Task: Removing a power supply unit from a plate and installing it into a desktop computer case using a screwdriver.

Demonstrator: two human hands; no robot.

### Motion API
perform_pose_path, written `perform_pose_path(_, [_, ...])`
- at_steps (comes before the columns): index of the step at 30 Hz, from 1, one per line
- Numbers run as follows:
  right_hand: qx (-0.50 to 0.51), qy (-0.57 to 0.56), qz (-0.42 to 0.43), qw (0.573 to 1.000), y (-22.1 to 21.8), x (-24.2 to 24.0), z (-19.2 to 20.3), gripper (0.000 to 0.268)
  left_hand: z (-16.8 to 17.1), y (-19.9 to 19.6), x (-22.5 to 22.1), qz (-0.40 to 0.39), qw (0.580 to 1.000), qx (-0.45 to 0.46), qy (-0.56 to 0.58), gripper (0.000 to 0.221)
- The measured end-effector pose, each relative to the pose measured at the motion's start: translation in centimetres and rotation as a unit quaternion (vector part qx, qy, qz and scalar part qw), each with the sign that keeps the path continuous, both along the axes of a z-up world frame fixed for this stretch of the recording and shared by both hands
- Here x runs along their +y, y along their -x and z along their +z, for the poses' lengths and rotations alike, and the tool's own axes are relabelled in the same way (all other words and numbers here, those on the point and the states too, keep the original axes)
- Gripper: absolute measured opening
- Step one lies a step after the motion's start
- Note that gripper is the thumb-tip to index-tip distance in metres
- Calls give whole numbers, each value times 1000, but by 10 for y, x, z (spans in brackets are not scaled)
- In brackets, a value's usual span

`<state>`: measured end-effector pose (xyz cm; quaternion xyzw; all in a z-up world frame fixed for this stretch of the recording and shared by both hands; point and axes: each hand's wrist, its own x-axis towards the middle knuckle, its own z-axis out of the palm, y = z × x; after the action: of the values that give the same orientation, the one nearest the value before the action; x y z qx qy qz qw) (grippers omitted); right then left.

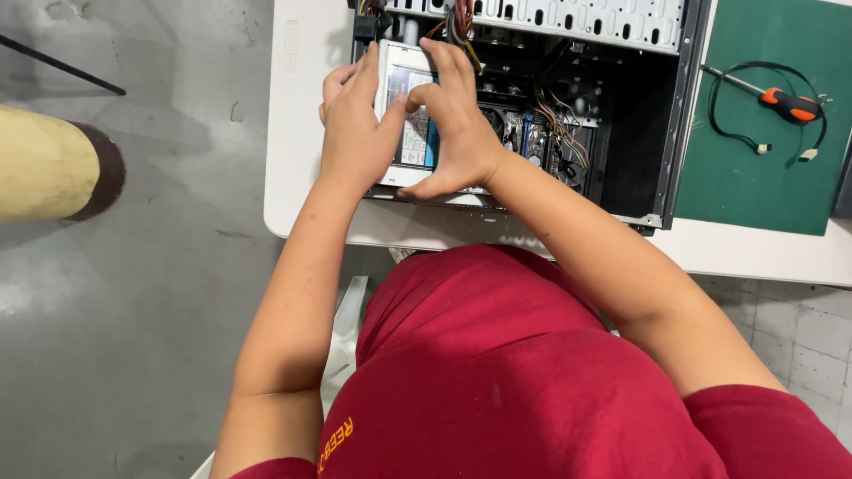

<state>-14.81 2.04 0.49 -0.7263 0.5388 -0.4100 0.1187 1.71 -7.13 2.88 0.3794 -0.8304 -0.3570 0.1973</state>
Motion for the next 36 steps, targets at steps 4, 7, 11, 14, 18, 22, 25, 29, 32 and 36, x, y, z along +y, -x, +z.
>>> perform_pose_path(4, [-5, -62, -1, 998, 1, -3, -9, 100, -2, 5, 3, 31, 999, -2, 14, 53])
perform_pose_path(7, [9, -74, 0, 997, -1, -3, -15, 101, -6, 7, 6, 49, 999, -5, 16, 51])
perform_pose_path(11, [13, -105, 6, 994, 1, -3, -20, 105, -1, 4, 11, 89, 991, 73, 73, 56])
perform_pose_path(14, [-7, -125, 16, 992, 3, -3, -19, 92, -1, -1, 6, 72, 994, 67, 46, 48])
perform_pose_path(18, [-68, -109, -47, 991, 4, -10, -25, 91, -2, -12, 3, 52, 999, -9, -5, 65])
perform_pose_path(22, [-157, -186, -158, 957, 7, -20, -35, 117, -8, -11, 1, 76, 985, -32, -151, 79])
perform_pose_path(25, [-201, -205, -141, 948, 9, -27, -36, 111, 0, -7, 4, 100, 978, -66, -171, 73])
perform_pose_path(29, [-159, -242, -161, 944, 11, -33, -32, 103, -11, -4, 4, 118, 976, -94, -155, 72])
perform_pose_path(32, [-133, -254, -174, 942, 11, -37, -29, 104, -15, -8, 4, 108, 987, -85, -87, 69])
perform_pose_path(36, [-128, -233, -189, 945, 11, -36, -36, 105, -3, -6, 6, 117, 983, -46, -132, 64])
